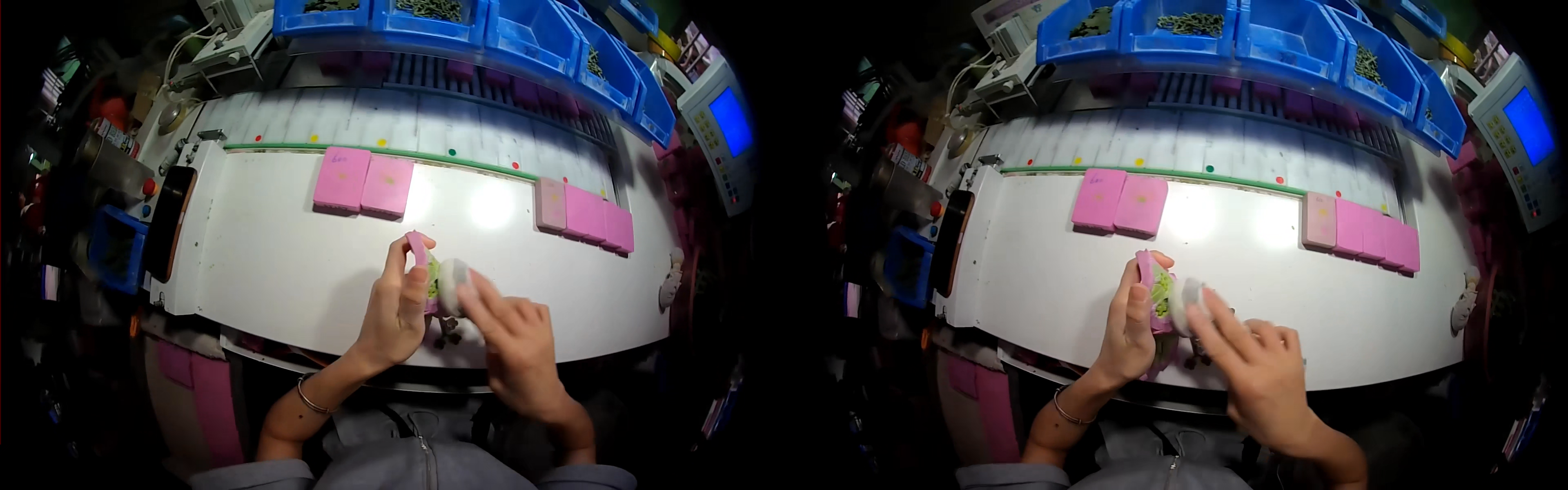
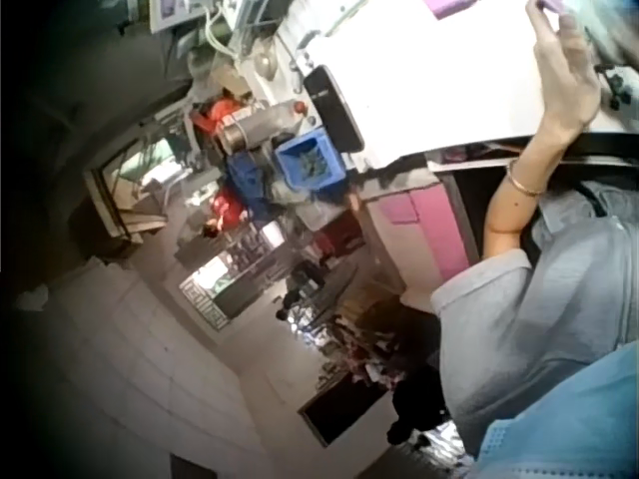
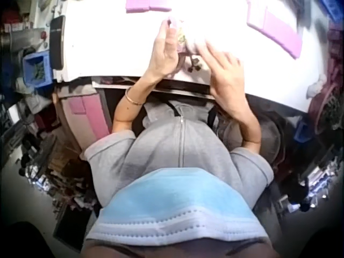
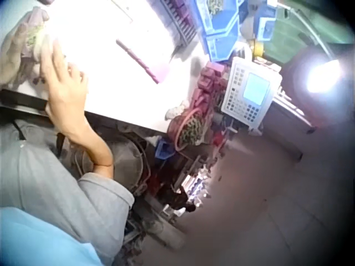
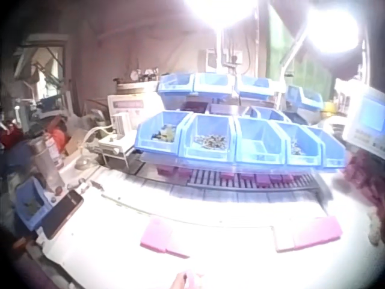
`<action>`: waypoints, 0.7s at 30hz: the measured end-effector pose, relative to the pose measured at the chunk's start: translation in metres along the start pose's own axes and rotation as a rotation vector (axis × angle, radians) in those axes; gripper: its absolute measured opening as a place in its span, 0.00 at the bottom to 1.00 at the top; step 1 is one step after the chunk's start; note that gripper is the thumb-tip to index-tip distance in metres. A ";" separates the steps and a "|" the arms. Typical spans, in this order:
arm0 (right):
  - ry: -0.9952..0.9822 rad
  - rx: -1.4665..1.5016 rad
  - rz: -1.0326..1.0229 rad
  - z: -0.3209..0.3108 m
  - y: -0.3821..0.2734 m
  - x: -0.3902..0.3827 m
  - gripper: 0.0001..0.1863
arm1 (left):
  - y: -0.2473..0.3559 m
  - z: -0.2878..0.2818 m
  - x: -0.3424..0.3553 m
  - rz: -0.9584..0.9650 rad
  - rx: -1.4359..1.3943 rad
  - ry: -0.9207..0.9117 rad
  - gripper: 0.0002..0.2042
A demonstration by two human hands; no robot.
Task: The person cleans a two-part pink mold using a gray application tool, inserts green stem-like components into the mold cavities by hand, and closes the mold. The person repeats this process for several mold sets on a work surface in a production area.
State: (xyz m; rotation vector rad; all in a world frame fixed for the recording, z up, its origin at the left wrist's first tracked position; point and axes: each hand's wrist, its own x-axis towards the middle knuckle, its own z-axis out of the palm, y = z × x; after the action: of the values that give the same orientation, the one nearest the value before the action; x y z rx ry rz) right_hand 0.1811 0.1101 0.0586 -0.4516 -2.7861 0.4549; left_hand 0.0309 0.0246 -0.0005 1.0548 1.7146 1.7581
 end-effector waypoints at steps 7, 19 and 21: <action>-0.031 0.075 0.038 0.007 -0.006 0.000 0.44 | 0.017 0.000 0.003 -0.057 0.101 -0.062 0.33; -0.075 0.047 -0.027 -0.010 -0.013 0.008 0.41 | 0.008 -0.009 -0.004 -0.141 -0.008 -0.118 0.45; 0.075 0.140 0.112 -0.015 -0.008 0.009 0.41 | 0.003 -0.012 -0.004 -0.082 0.009 -0.196 0.41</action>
State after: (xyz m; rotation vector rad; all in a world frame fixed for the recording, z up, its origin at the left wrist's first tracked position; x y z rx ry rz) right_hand 0.1756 0.1098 0.0774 -0.5810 -2.6451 0.6405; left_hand 0.0241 0.0137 0.0023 1.1051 1.6226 1.5436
